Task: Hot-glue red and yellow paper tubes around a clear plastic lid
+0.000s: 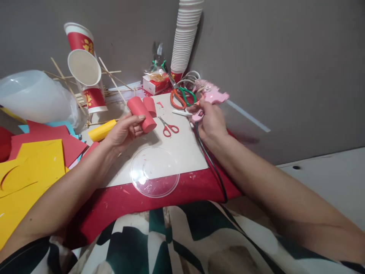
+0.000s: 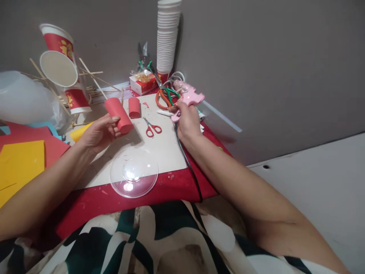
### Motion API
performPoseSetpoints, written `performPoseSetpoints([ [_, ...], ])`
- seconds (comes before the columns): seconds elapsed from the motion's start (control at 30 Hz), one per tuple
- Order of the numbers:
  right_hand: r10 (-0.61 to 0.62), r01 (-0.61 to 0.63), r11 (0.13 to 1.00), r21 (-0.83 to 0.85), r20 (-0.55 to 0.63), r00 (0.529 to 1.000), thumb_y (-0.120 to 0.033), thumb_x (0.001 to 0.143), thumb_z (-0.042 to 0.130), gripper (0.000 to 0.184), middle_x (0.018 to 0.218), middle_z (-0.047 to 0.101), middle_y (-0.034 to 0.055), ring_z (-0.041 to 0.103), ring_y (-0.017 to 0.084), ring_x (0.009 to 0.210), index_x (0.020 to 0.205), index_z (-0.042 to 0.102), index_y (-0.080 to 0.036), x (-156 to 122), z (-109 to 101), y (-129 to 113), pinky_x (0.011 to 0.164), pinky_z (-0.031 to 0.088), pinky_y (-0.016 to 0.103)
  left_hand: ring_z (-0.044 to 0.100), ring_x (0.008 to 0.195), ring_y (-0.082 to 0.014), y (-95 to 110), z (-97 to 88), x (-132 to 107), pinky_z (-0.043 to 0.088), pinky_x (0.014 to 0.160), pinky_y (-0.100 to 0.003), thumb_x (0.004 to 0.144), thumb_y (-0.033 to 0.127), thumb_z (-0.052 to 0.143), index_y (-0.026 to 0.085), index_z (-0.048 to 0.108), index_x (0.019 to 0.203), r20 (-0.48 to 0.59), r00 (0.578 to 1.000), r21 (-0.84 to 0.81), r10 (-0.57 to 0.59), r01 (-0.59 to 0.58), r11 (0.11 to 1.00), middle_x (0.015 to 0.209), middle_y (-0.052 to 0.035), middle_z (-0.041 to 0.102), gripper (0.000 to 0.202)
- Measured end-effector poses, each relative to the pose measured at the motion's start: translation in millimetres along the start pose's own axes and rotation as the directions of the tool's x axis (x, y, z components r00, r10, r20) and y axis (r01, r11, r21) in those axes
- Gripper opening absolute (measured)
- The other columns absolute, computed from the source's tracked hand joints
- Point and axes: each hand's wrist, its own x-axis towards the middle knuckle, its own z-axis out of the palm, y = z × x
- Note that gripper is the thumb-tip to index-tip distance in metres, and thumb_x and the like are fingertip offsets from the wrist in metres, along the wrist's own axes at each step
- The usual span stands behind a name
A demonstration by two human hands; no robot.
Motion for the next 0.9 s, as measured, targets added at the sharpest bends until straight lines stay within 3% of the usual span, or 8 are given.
performPoseSetpoints([
  [0.07, -0.084, 0.083, 0.995, -0.046, -0.016, 0.996, -0.028, 0.09, 0.049, 0.014, 0.097, 0.071, 0.0101, 0.073, 0.024, 0.103, 0.077, 0.048, -0.029, 4, 0, -6, 0.077, 0.063, 0.039, 0.064, 0.064, -0.0093, 2, -3.6, -12, 0.053, 0.061, -0.02, 0.062, 0.021, 0.086, 0.017, 0.064, 0.085, -0.012, 1.0, -0.006, -0.004, 0.004, 1.0, 0.073, 0.003, 0.07, 0.033],
  [0.17, -0.157, 0.158, 0.986, -0.045, 0.025, 0.987, -0.034, 0.089, 0.053, 0.012, 0.094, 0.072, 0.0095, 0.074, 0.026, 0.099, 0.078, 0.05, -0.03, -13, 2, -10, 0.073, 0.064, 0.041, 0.058, 0.06, -0.0071, 0, -4.7, -25, 0.048, 0.057, -0.019, 0.06, 0.021, 0.089, 0.016, 0.065, 0.087, -0.002, 1.0, -0.031, -0.027, 0.027, 0.999, 0.073, 0.0031, 0.068, 0.037],
  [0.33, -0.237, 0.238, 0.971, 0.02, 0.199, 0.951, -0.044, 0.082, 0.069, 0.02, 0.076, 0.071, 0.0039, 0.074, 0.024, 0.074, 0.079, 0.062, -0.025, -65, 7, 3, 0.06, 0.061, 0.037, 0.069, 0.074, -0.0145, -13, 6.9, -36, 0.053, 0.07, -0.027, 0.059, 0.023, 0.095, 0.016, 0.067, 0.099, 0.041, 0.998, -0.009, -0.053, 0.053, 0.999, 0.087, -0.0032, 0.074, 0.049],
  [0.43, -0.225, 0.264, 0.961, -0.082, 0.322, 0.92, -0.056, 0.083, 0.073, 0.034, 0.078, 0.077, 0.0062, 0.073, 0.022, 0.066, 0.08, 0.073, -0.022, -82, 6, 11, 0.058, 0.059, 0.034, 0.072, 0.081, -0.018, -21, 14.1, -38, 0.052, 0.074, -0.03, 0.059, 0.028, 0.097, 0.017, 0.067, 0.109, 0.039, 0.999, 0.048, -0.021, 0.019, 0.999, 0.096, -0.0066, 0.076, 0.06],
  [0.6, -0.181, 0.256, 0.956, -0.144, 0.399, 0.899, -0.069, 0.081, 0.073, 0.048, 0.082, 0.08, 0.0088, 0.077, 0.027, 0.073, 0.086, 0.08, -0.022, -83, 0, 12, 0.063, 0.061, 0.036, 0.071, 0.081, -0.0188, -30, 19.8, -36, 0.054, 0.08, -0.033, 0.056, 0.036, 0.1, 0.016, 0.068, 0.108, -0.015, 0.998, 0.084, 0.069, -0.067, 0.994, 0.094, -0.0062, 0.076, 0.064],
  [0.73, -0.21, 0.299, 0.94, -0.167, 0.409, 0.888, -0.069, 0.081, 0.073, 0.051, 0.082, 0.081, 0.0084, 0.077, 0.028, 0.076, 0.095, 0.081, -0.021, -83, -3, 8, 0.071, 0.062, 0.041, 0.073, 0.087, -0.0199, -30, 26.6, -37, 0.056, 0.087, -0.034, 0.057, 0.037, 0.1, 0.018, 0.068, 0.104, -0.064, 0.988, 0.102, 0.138, -0.132, 0.986, 0.095, -0.0051, 0.077, 0.061],
  [0.9, -0.281, 0.396, 0.882, -0.255, 0.391, 0.876, -0.061, 0.078, 0.075, 0.037, 0.083, 0.081, 0.0073, 0.077, 0.031, 0.078, 0.093, 0.08, -0.028, -84, -4, 6, 0.065, 0.062, 0.041, 0.076, 0.105, -0.0288, -27, 36.1, -40, 0.057, 0.095, -0.042, 0.064, 0.039, 0.097, 0.02, 0.064, 0.114, 0.042, 0.987, 0.053, 0.155, -0.157, 0.986, 0.109, -0.0123, 0.081, 0.063],
])
